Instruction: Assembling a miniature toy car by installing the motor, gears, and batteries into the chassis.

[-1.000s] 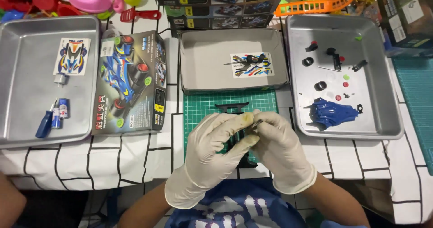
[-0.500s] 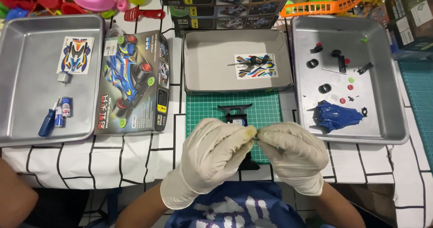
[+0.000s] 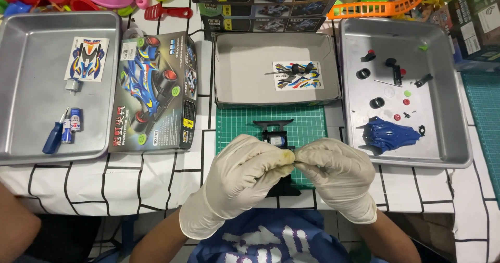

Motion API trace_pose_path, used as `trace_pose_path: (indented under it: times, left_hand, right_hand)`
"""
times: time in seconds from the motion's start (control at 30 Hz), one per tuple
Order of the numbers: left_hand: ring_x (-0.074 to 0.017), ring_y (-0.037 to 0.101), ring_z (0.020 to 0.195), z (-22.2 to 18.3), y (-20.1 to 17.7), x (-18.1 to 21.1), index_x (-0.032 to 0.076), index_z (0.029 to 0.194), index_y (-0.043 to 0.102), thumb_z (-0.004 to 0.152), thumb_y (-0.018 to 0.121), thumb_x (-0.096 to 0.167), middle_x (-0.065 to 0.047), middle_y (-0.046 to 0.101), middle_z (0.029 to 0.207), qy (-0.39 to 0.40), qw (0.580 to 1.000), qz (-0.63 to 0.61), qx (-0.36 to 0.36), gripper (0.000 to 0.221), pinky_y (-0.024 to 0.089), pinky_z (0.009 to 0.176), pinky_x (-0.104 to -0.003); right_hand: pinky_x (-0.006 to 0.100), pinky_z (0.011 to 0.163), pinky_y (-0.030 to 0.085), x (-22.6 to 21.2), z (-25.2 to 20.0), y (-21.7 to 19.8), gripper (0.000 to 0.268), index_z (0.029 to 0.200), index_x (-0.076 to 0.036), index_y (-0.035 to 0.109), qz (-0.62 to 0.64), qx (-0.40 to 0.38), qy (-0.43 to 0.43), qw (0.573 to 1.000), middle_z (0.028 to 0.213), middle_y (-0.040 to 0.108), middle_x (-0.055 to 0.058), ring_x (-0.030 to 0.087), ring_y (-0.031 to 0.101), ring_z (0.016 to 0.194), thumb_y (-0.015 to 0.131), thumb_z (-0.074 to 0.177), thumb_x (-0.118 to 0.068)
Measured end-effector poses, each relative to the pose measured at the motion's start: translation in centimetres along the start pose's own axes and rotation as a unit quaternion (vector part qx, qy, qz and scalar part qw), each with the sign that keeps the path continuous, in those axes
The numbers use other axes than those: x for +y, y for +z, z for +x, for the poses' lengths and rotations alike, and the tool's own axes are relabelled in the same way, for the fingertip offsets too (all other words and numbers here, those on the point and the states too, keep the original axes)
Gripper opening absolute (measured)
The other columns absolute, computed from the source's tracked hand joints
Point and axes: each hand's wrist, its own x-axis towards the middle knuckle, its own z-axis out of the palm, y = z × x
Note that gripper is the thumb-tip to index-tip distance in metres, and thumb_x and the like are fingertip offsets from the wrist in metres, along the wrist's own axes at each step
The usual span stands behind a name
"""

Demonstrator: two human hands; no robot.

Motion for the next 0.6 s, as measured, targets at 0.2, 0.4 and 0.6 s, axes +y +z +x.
trace_pose_path:
  times: [0.2,0.4,0.6]
  left_hand:
    - [-0.0217,0.071,0.077,0.5,-0.5,1.1,0.004,0.099,0.070,0.094,0.076,0.003,-0.005,0.074,0.096,-0.014,1.000,-0.017,0.020,0.008,0.052,0.072,-0.035]
    - [-0.0198,0.066,0.071,-0.2,0.4,1.3,0.008,0.101,0.070,0.089,0.081,0.000,-0.005,0.075,0.094,0.012,0.996,-0.021,0.090,0.019,0.052,0.069,-0.034]
    - [-0.0173,0.069,0.078,-1.6,0.7,1.3,0.011,0.122,0.068,0.093,0.085,0.003,-0.002,0.076,0.104,0.000,0.995,0.022,0.096,0.034,0.052,0.072,-0.033]
  right_hand:
    - [0.028,0.067,0.068,-0.8,0.1,0.1,0.014,0.100,-0.010,0.071,-0.026,0.007,-0.050,0.998,0.083,0.073,0.006,0.019,0.074,0.069,0.078,0.088,-0.008]
    - [0.033,0.064,0.070,-1.3,0.0,0.6,0.023,0.105,-0.004,0.068,-0.001,0.039,-0.089,0.995,0.082,0.071,0.011,0.021,0.071,0.069,0.079,0.086,0.002]
    - [0.030,0.059,0.066,-0.9,-1.2,0.7,0.023,0.104,-0.007,0.069,-0.020,0.054,-0.083,0.995,0.077,0.067,0.007,0.018,0.067,0.064,0.079,0.086,0.002]
